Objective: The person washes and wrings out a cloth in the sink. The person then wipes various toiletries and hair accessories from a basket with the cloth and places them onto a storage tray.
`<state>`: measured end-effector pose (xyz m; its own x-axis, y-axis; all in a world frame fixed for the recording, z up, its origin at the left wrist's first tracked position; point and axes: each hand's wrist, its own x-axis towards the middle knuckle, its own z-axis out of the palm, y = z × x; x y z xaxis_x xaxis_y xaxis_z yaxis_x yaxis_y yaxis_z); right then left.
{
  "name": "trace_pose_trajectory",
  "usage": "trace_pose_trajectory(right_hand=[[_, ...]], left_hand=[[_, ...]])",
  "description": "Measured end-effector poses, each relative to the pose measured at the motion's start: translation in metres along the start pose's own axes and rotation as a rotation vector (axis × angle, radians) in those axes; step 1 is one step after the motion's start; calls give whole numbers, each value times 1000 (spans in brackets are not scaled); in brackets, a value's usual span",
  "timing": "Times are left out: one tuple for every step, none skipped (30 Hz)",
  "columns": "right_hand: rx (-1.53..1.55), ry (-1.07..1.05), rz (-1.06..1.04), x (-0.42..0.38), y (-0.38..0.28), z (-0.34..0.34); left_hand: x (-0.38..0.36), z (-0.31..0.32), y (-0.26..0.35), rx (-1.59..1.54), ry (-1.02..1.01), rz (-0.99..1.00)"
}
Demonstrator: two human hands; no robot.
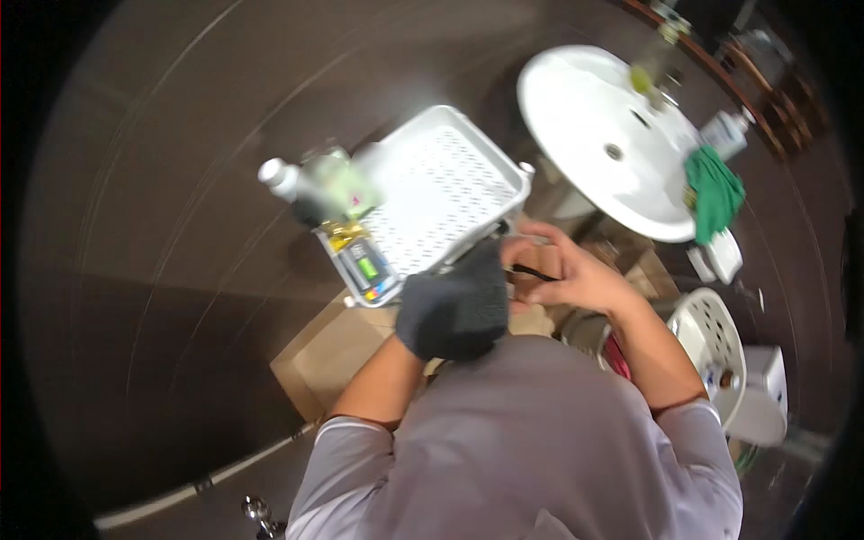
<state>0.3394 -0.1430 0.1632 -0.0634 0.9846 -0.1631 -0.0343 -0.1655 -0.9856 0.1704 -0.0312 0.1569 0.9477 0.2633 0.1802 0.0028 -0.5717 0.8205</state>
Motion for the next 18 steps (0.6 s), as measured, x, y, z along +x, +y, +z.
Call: trace_pose_trajectory(right_hand=[[76, 17, -32, 1, 5, 1], [152, 35, -53, 5, 8, 2], [148, -15, -55, 11, 6, 3], [266, 41, 3, 15, 4, 4], [380, 107, 65, 20, 2, 4], [410, 121, 78, 29, 6, 3], [403, 102, 80, 42, 8, 5], [375, 151, 159, 59, 11, 7], [345, 206, 236, 76, 16, 6], [236, 137, 254, 100, 36, 1], [163, 135, 254, 127, 46, 4], [90, 134, 253, 151, 53, 14], [203, 76, 105, 169, 60, 26], [-112, 122, 121, 201, 80, 32], [-136, 153, 179, 220, 77, 44], [41, 128, 99, 245, 105, 49], [38, 125, 102, 257, 108, 55], [-221, 157, 123, 267, 108, 63]], left_hand=[[-6, -9, 0, 31, 42, -32], [-12, -17, 4, 100, 101, -10], [-16, -21, 10, 165, 154, 14], [-20, -24, 15, 223, 200, 42], [-23, -25, 19, 279, 239, 74], [-27, -27, 20, 335, 272, 111], [-35, -31, 19, 343, 288, 102], [-46, -38, 17, 276, 235, 5], [-58, -45, 16, 207, 179, -86], [-73, -47, 5, -33, 194, -113], [-85, -53, 11, -30, 199, -110], [-95, -61, 23, 38, 243, -243], [-102, -68, 34, 104, 286, -375], [-104, -74, 44, 102, 290, -370], [-106, -81, 52, 193, 282, -571], [-110, -85, 54, 282, 269, -775], [-115, -88, 51, 279, 272, -777], [-120, -92, 47, 251, 306, -719]])
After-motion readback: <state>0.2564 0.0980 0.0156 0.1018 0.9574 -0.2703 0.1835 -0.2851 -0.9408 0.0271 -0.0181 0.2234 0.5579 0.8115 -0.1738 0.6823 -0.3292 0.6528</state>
